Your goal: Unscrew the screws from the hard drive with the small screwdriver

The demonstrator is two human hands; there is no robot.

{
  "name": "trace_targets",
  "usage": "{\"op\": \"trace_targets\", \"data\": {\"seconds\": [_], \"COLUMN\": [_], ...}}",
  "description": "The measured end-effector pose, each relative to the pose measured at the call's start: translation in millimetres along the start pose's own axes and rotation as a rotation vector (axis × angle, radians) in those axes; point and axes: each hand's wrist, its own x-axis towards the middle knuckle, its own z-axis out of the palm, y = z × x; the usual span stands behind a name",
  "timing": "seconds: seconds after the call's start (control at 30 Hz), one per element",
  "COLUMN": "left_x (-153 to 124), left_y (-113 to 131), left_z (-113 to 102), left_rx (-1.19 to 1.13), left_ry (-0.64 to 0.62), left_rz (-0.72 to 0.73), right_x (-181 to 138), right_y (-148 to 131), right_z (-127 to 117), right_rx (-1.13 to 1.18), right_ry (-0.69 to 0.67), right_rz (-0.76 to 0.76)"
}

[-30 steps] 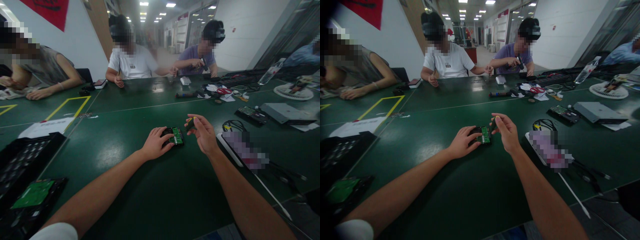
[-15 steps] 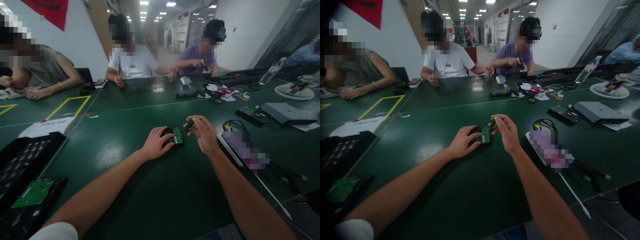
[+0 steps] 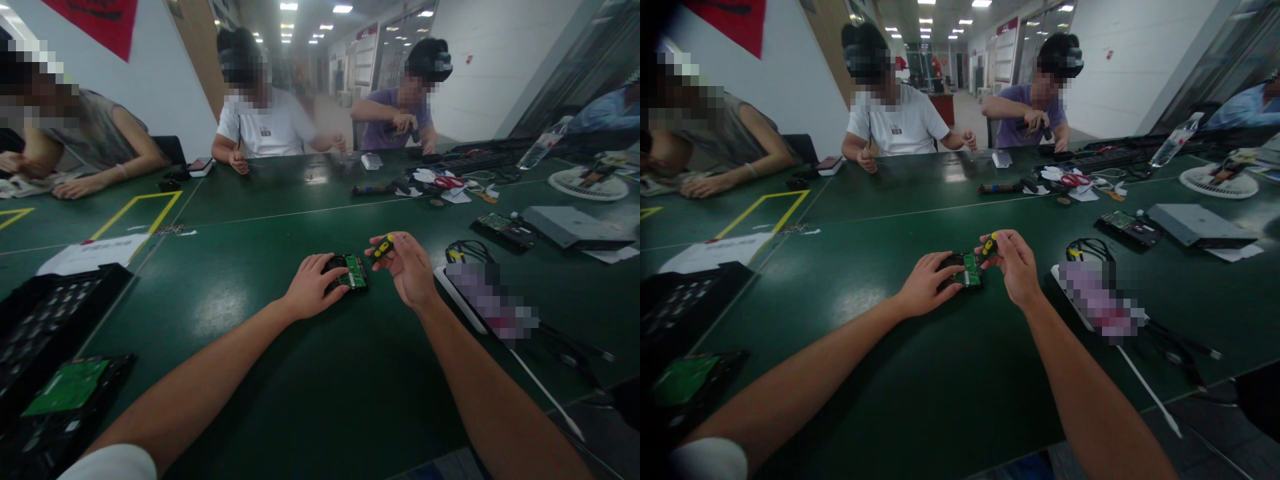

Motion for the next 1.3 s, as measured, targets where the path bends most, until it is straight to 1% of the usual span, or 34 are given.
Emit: {"op": "trace_targets", "data": {"seconds": [0.27, 0.73, 0.97, 1.3], "left_x": [0.0, 0.3, 0.1, 0.5], "left_y": [-0.9, 0.9, -0.1, -0.1], "left_z": [1.1, 0.1, 0.2, -0.5], "left_rx": [0.002, -0.002, -0.002, -0.005], "left_ry": [0.003, 0.016, 0.008, 0.013], "left_rz": [0.006, 0.010, 0.005, 0.015], "right_x": [-1.4, -0.2, 0.1, -2.3], "right_y": [-1.5, -0.1, 1.0, -2.1], "right_z": [-1.4, -2.7, -3.0, -0.5], "right_rx": [-0.120, -0.123, -0.100, -0.058], "right_ry": [-0.008, -0.038, -0.036, -0.075], "right_rz": [-0.027, 0.002, 0.013, 0.055]}}
